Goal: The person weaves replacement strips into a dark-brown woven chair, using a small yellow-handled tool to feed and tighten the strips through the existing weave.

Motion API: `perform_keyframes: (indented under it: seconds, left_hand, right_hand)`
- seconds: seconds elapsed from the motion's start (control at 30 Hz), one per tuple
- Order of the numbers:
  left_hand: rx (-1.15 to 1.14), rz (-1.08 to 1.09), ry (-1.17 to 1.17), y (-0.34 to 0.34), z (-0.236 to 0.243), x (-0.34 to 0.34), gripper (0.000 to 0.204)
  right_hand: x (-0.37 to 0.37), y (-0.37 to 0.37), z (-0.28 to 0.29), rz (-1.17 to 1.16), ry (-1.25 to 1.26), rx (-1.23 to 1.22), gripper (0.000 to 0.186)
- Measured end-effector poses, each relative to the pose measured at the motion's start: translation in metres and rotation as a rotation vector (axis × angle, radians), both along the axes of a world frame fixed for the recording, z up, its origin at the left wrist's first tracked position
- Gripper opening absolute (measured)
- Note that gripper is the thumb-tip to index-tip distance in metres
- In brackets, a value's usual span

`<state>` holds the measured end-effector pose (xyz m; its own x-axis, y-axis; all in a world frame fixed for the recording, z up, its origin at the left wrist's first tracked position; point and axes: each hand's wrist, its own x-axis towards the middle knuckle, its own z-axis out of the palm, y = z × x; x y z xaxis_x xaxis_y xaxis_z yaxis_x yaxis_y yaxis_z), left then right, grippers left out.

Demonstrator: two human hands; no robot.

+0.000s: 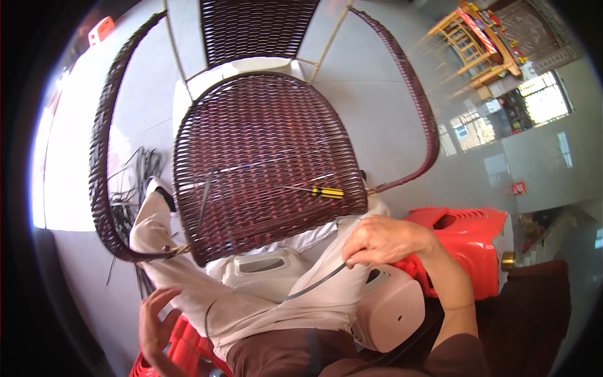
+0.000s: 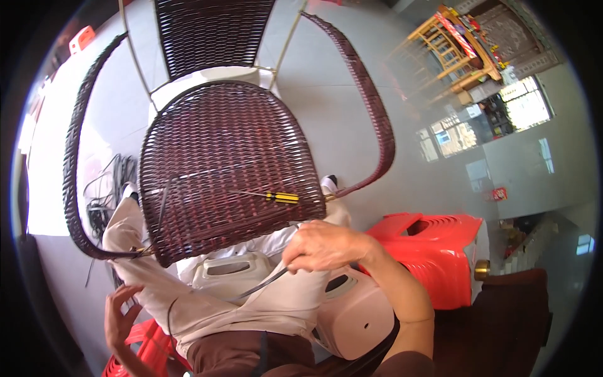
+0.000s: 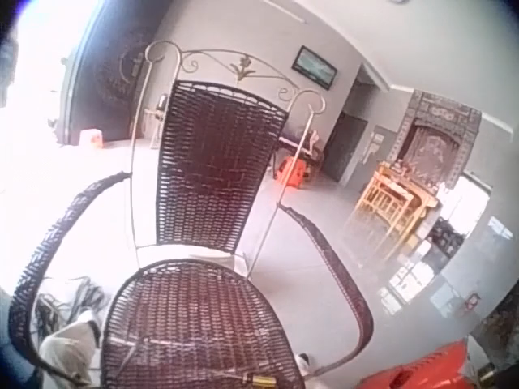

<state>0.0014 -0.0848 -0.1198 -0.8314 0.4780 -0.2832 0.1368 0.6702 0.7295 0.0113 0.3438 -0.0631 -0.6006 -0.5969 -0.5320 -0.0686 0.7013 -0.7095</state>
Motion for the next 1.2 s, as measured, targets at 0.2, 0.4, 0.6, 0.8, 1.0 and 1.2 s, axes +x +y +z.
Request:
perform_keyframes:
  seconds: [0.2, 0.4, 0.6, 0.8, 1.0, 1.2]
  left_hand:
    - [0.426, -0.198, -0.152, 0.141, 0.000, -0.006, 0.021]
    - [0.302, -0.204, -0.481, 0.113, -0.009, -0.002, 0.018]
    - [0.267, -0.214, -0.726, 0.015, -0.019, -0.007, 0.025]
    - [0.341, -0.116, -0.762, -0.072, -0.037, 0.018, 0.026]
    - [0.405, -0.011, -0.785, -0.106, -0.038, 0.031, 0.026]
    - [0.297, 0.218, -0.890, -0.142, -0.039, 0.045, 0.022]
  right_hand:
    - [-0.012, -0.078, -0.016, -0.006, 0.254, -0.071, 0.018]
    - [-0.026, -0.059, -0.033, 0.006, 0.196, -0.198, 0.018]
    - [-0.023, -0.009, -0.049, -0.222, -0.399, -0.238, 0.018]
    - [-0.024, 0.009, -0.066, -0.181, -0.429, -0.183, 0.017]
    - [-0.024, 0.022, -0.069, -0.176, -0.398, -0.170, 0.018]
    - [-0.018, 0.044, -0.076, -0.243, -0.387, -0.146, 0.019]
